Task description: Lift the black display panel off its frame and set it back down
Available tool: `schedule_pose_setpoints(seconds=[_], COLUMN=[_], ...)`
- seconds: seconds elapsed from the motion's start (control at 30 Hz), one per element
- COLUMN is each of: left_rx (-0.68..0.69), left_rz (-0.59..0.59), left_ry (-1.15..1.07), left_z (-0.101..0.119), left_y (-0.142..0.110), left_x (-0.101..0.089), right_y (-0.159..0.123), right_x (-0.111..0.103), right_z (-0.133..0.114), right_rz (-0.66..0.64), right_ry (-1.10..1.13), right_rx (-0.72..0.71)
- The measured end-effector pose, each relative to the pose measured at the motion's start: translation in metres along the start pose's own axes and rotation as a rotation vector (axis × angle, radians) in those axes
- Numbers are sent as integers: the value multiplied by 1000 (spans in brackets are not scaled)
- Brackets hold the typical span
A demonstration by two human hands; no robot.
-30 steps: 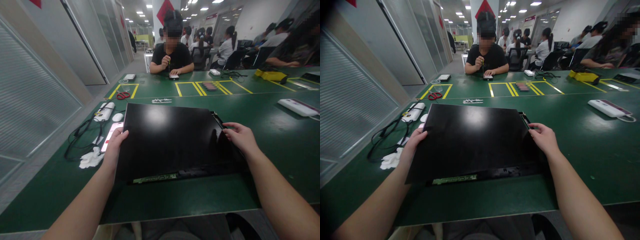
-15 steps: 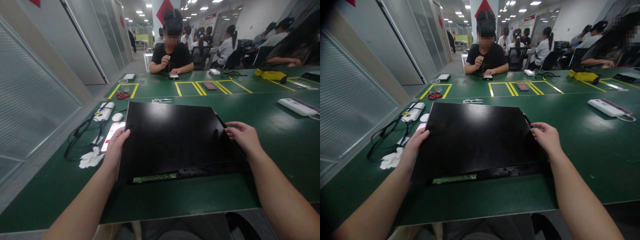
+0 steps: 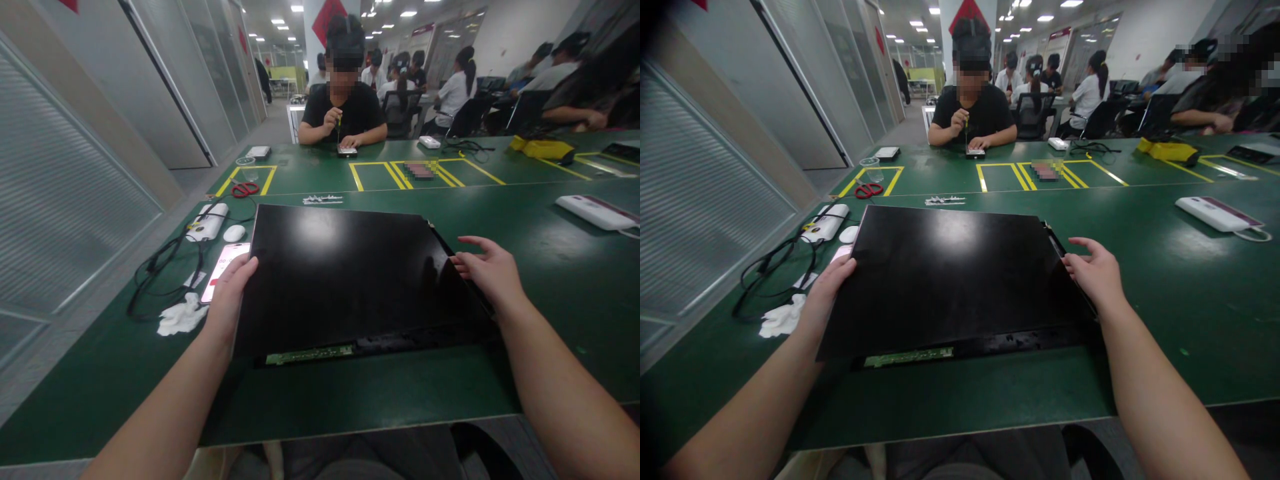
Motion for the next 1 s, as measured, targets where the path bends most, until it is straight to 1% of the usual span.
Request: schedule_pose_setpoints(seconds=[0.17,0.33,0.47,0.63,0.73,0.87,1.0], left_rx=[-1,17,5,-25,-20,-25,-37], left_rz=[18,-1,15,1,5,1,3], left_ry=[23,-14,-10,5,29,19,13], left_z=[1,0,-2,-6,-7,-10,-11], left_y=[-1,2,4,4,6,9,5], left_x=[-3,-2,-4,-4,-4,-5,-5], right_y=[2,1,0,1,2,0,-3], right_x=[0,2,2,0,0,0,-1], right_z=[3,3,2,4,4,2,-3], right_rz=[-3,-15,-10,-7,-8,2,26], right_ry=[-6,11,11,2,-7,16,56], right_rx=[-8,3,12,11,4,38,79])
Point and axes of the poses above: each hand's wrist, its own y-axis towards the middle knuckle, its own x-axis out of the palm, z = x × y, the point moved 8 cm from there along y, towards the middle knuckle, and after that the axes turned 5 degrees about -x, right-handed, at the moved point
